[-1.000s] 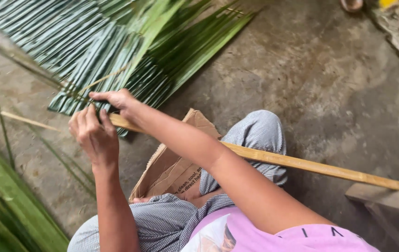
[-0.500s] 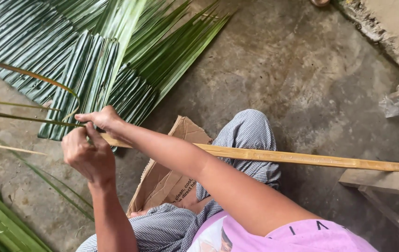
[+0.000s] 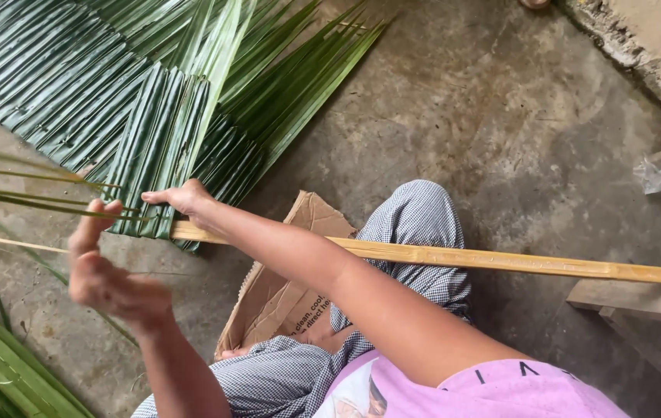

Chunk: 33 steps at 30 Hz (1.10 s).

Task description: Weaving palm leaves onto a wooden stick to create a thatched panel

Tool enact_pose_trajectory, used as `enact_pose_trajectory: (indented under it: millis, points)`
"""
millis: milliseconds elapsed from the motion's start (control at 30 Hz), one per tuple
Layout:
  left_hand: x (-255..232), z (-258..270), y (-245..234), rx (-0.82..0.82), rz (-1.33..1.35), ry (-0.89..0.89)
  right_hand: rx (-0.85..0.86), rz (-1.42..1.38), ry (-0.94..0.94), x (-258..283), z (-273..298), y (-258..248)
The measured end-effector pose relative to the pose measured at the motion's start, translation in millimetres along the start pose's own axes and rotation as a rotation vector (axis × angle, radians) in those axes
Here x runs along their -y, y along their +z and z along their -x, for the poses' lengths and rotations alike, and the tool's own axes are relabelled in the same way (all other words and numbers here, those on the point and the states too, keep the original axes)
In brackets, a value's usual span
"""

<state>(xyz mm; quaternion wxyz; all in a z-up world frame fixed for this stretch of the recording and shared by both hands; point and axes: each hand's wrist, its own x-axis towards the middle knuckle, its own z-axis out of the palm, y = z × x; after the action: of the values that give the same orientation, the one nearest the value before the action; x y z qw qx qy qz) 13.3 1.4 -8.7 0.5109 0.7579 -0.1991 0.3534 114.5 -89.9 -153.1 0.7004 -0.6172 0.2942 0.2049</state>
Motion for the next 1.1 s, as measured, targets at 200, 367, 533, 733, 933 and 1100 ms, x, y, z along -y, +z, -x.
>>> enact_pose_trajectory:
  millis: [200,367,533,733,933,1100]
  points:
    - [51.7,41.2,32.3,0.073,-0.212,0.160,0.010,-0.300,0.010,22.0,15.3,4.4]
    - [56.5,43.1,40.6,0.049,-0.450,0.243,0.016,-0.389,0.055,28.0,24.9,2.3]
    - [70.1,50.9,35.8,0.045,-0.512,0.208,0.011,-0.336,0.002,9.0,-15.0,10.1]
    - [96.4,65.6,34.5,0.018,-0.615,0.153,0.029,-0.312,0.035,34.8,35.9,7.5]
    - [1.1,49.6,49.3,0.032,-0.620,0.147,-0.028,-0.300,0.042,20.9,12.6,4.2]
    - [-127.8,11.1,30.4,0.083,-0.137,0.092,0.015,-0.334,0.018,16.6,-3.0,3.7]
